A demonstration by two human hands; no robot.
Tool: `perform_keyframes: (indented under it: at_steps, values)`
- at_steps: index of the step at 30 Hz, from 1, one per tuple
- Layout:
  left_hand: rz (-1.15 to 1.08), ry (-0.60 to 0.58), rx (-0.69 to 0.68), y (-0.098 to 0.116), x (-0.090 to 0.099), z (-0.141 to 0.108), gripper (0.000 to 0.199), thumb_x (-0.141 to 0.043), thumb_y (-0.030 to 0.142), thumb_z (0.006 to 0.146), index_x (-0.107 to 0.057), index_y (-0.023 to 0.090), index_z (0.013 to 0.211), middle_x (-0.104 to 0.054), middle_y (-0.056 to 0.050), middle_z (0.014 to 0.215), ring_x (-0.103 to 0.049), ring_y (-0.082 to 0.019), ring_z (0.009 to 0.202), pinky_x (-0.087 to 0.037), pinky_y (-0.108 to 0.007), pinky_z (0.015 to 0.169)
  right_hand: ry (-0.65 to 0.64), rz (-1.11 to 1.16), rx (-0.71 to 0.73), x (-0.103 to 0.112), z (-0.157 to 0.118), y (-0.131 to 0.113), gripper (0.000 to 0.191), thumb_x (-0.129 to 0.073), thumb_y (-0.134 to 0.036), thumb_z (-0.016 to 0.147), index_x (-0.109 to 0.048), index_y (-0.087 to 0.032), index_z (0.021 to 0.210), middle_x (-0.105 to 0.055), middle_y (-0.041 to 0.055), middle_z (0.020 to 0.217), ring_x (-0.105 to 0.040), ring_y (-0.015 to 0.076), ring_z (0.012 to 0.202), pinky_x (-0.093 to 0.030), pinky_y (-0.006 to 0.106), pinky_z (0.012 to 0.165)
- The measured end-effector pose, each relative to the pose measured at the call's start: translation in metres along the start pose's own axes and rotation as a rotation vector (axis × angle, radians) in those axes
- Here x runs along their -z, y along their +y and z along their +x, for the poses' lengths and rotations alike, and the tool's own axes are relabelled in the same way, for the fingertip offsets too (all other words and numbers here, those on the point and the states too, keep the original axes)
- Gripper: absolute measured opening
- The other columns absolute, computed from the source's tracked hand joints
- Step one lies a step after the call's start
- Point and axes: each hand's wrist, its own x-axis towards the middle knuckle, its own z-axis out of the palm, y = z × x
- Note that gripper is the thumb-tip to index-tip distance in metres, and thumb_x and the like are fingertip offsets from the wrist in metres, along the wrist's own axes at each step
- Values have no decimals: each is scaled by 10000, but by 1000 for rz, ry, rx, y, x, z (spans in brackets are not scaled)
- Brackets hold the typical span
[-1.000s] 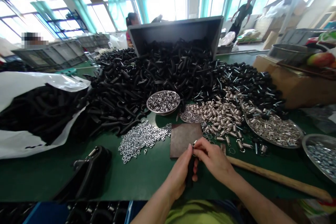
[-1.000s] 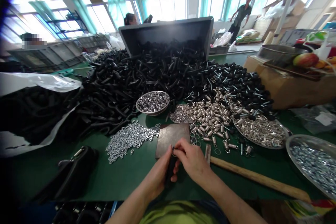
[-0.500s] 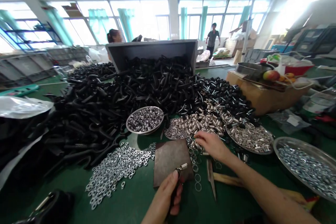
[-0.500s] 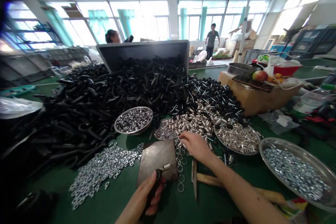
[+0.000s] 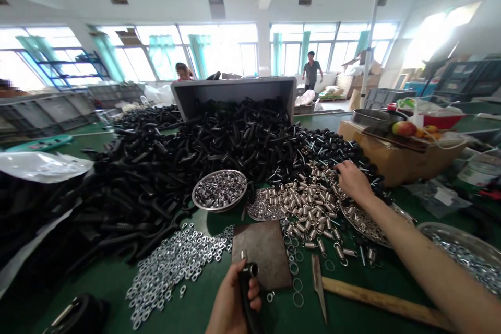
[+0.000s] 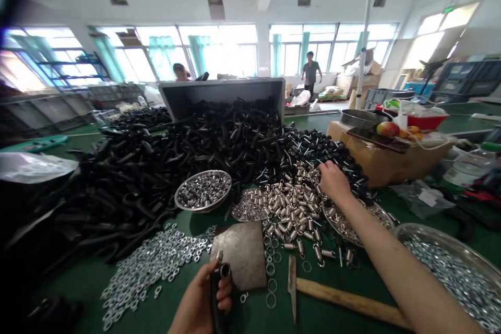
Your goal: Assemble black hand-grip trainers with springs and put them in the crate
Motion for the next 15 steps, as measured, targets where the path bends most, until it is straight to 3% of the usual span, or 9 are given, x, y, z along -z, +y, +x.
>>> perform_keyframes:
  at_steps: [4,7,9,12,15]
  values:
    - [-107,-33,-28,0,-7,-2,323,-463,346,852,-402,162,594,-330,47,465,-296,-54,385,-229,-168,397,-56,226,122,3,-42,-49,240,-438,-174,837,-607,-161,1008,-580,102,1088,-568,202,959,-459,330,831]
    - [-99,-68,-42,-1,-15,-5,307,-448,349,839,-429,159,599,-331,42,453,-293,-66,392,-244,-179,401,-185,660,226,11,-95,-103,219,-480,-249,853,-583,-212,1043,-605,65,1078,-594,193,943,-504,338,790]
    - [-90,-88,-57,-1,-19,-8,292,-437,346,827,-450,154,607,-341,35,450,-301,-73,400,-258,-186,408,-227,829,282,19,-126,-132,192,-497,-245,856,-591,-229,1023,-608,67,1085,-581,205,994,-500,353,821]
    - [-86,-85,-93,-2,-24,-12,264,-445,342,804,-465,152,623,-362,30,455,-321,-78,411,-284,-196,429,-223,842,407,27,-154,-161,186,-494,-177,854,-594,-239,998,-624,60,1052,-570,197,1024,-471,358,886]
    - [-67,-78,-147,-7,-27,-16,236,-459,338,783,-483,149,644,-391,27,459,-343,-83,418,-297,-205,447,-169,794,554,23,-163,-179,226,-441,-123,860,-587,-214,1006,-630,78,1036,-584,184,994,-477,334,865]
